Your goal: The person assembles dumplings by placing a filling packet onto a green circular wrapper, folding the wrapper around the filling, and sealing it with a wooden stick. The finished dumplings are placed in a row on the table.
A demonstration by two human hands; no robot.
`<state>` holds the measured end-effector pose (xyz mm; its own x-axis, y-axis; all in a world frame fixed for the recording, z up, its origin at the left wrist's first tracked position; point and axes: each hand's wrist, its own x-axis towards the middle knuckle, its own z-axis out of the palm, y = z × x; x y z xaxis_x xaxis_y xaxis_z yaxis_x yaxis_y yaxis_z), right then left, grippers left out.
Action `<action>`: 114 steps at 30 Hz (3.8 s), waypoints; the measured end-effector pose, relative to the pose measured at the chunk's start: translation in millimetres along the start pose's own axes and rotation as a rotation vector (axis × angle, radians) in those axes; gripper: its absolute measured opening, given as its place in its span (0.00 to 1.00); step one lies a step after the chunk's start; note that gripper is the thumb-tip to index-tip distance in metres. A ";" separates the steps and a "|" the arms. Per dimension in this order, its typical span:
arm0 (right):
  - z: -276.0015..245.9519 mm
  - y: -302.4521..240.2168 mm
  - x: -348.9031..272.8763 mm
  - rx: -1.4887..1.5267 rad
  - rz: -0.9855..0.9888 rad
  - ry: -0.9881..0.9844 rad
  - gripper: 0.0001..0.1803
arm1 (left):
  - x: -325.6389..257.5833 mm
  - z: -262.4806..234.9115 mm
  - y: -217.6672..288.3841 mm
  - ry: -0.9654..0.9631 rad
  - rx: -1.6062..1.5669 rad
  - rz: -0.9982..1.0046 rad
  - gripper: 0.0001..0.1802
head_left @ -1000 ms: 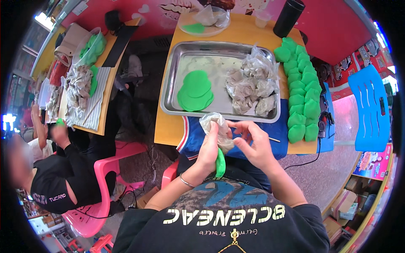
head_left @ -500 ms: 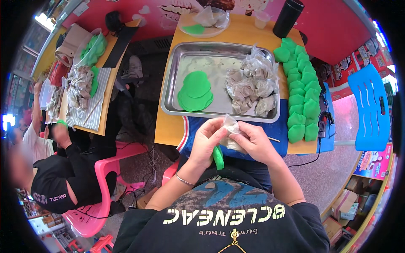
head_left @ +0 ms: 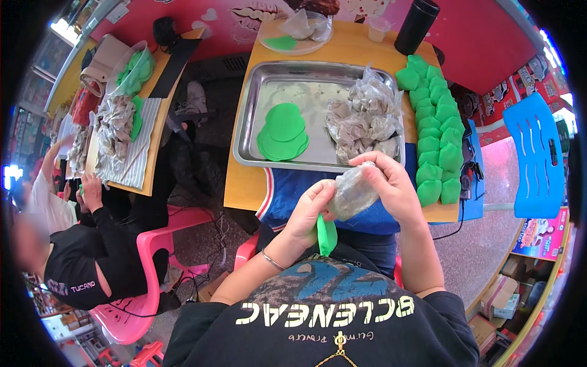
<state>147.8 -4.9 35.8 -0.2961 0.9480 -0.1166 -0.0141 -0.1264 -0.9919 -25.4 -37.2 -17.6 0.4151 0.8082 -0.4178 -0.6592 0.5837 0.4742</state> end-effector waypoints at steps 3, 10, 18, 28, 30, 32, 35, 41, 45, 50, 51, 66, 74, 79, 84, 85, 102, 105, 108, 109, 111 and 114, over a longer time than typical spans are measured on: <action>0.4 -2.7 0.4 -0.273 -0.063 0.137 0.10 | -2.1 2.0 -2.6 -0.008 -0.005 0.070 0.07; 10.1 0.3 4.8 -0.164 -0.188 0.247 0.09 | 1.2 -0.5 -10.5 0.067 -0.036 0.191 0.05; 14.3 1.7 13.9 -0.232 -0.175 0.295 0.09 | -3.6 -10.2 -26.1 -0.190 -0.118 -0.087 0.24; 17.0 -10.6 16.4 -0.574 -0.027 0.252 0.10 | -16.5 19.2 -7.9 -0.054 0.089 -0.049 0.19; 13.2 -1.7 15.3 -0.424 -0.081 0.211 0.11 | -15.9 13.5 -12.5 -0.056 0.110 0.034 0.19; 12.1 -1.1 12.0 -0.290 -0.056 0.130 0.14 | -16.9 8.0 -7.9 -0.081 0.161 0.027 0.20; 13.1 3.5 10.7 -0.217 0.006 0.075 0.15 | -13.5 1.9 -14.3 -0.121 0.129 0.096 0.19; 2.5 8.7 7.2 -0.078 0.129 -0.023 0.15 | -18.8 7.3 0.9 -0.187 0.196 0.186 0.18; 2.8 3.9 7.7 -0.077 0.251 -0.265 0.18 | -19.8 9.2 13.0 -0.190 0.284 0.136 0.15; -3.5 4.4 11.4 0.046 0.378 -0.428 0.15 | -15.2 -11.4 9.7 -0.027 0.248 0.154 0.17; -8.4 10.7 8.0 0.075 0.366 -0.368 0.14 | -16.8 -15.3 10.3 -0.016 0.148 0.135 0.19; 21.0 19.9 -7.2 0.696 0.292 0.085 0.11 | -5.5 -8.8 43.5 0.019 -0.025 0.248 0.04; 20.9 17.3 -5.1 0.327 0.040 0.227 0.15 | -1.3 -1.9 48.8 0.066 -0.005 0.321 0.02; 18.8 21.1 -1.5 0.154 -0.077 0.191 0.13 | 0.0 1.1 45.6 0.040 0.000 0.337 0.01; 24.3 16.2 4.5 0.064 -0.121 0.121 0.10 | -1.5 5.4 41.4 -0.025 0.014 0.278 0.04; 24.1 17.2 5.0 0.069 -0.119 0.084 0.10 | -2.1 3.0 39.8 -0.048 0.054 0.255 0.05; 23.0 10.9 6.2 -0.191 -0.178 -0.035 0.07 | -1.4 12.1 34.3 -0.057 0.240 0.434 0.05; 21.6 12.5 7.2 -0.301 -0.161 -0.048 0.09 | -1.4 14.6 34.6 -0.035 0.224 0.444 0.05; 21.3 11.5 8.0 -0.258 -0.207 -0.100 0.10 | -1.4 15.5 35.3 -0.022 0.237 0.463 0.05; 21.7 10.9 8.3 -0.224 -0.228 -0.119 0.10 | -1.6 15.6 35.0 -0.016 0.232 0.471 0.05; 24.4 12.1 5.6 -0.007 -0.108 -0.088 0.10 | -2.0 14.6 34.6 -0.027 0.231 0.474 0.04; 27.2 9.5 6.9 -0.082 -0.097 -0.010 0.09 | -2.7 12.2 33.8 -0.054 0.237 0.455 0.04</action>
<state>119.6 -7.5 27.0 -0.3068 0.9516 -0.0200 0.0345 -0.0099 -0.9994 -41.1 -18.7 9.0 0.1551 0.9837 -0.0910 -0.6231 0.1689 0.7637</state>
